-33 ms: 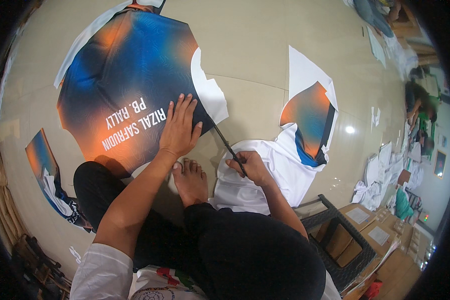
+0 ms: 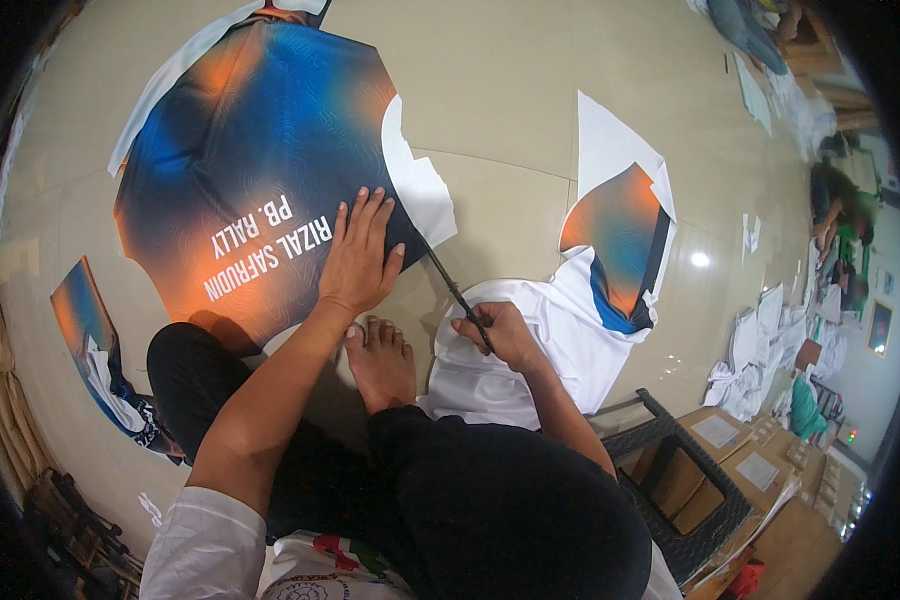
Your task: The person uses scissors to cut a printed design out of a white t-shirt. They carefully trim around the edges of the design, then flip the shirt over and cut a rectangular section from the back.
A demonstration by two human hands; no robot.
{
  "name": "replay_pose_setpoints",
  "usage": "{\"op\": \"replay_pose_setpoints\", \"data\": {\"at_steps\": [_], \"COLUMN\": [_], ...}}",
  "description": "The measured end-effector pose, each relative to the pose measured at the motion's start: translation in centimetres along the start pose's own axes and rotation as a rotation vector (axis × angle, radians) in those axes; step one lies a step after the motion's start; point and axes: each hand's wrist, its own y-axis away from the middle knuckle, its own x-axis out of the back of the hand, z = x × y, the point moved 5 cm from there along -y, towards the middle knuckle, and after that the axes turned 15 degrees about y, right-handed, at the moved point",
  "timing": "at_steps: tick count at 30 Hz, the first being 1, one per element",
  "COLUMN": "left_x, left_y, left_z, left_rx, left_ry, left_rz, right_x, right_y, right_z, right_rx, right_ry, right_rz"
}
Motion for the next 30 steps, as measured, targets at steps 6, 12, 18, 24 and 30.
{"op": "replay_pose_setpoints", "data": {"at_steps": [6,12,18,24,30], "left_x": [-0.1,-0.3,0.0,0.1,-0.1], "left_y": [0.2,0.7,0.1,0.1,0.0], "left_z": [-0.1,0.0,0.0,0.0,-0.1], "left_rx": [0.004,0.018,-0.014,-0.01,0.02], "left_ry": [-0.023,-0.035,-0.004,0.002,-0.025], "left_rz": [0.004,-0.027,0.024,0.011,-0.02], "right_x": [-0.1,-0.3,0.2,0.1,0.0], "right_y": [0.0,0.9,-0.3,-1.0,-1.2], "right_z": [0.1,0.4,-0.4,-1.3,-1.6], "right_rx": [-0.005,-0.048,-0.017,-0.004,0.011], "right_ry": [0.021,0.033,-0.002,-0.011,0.027], "right_rz": [0.004,0.006,0.006,0.013,0.028]}}
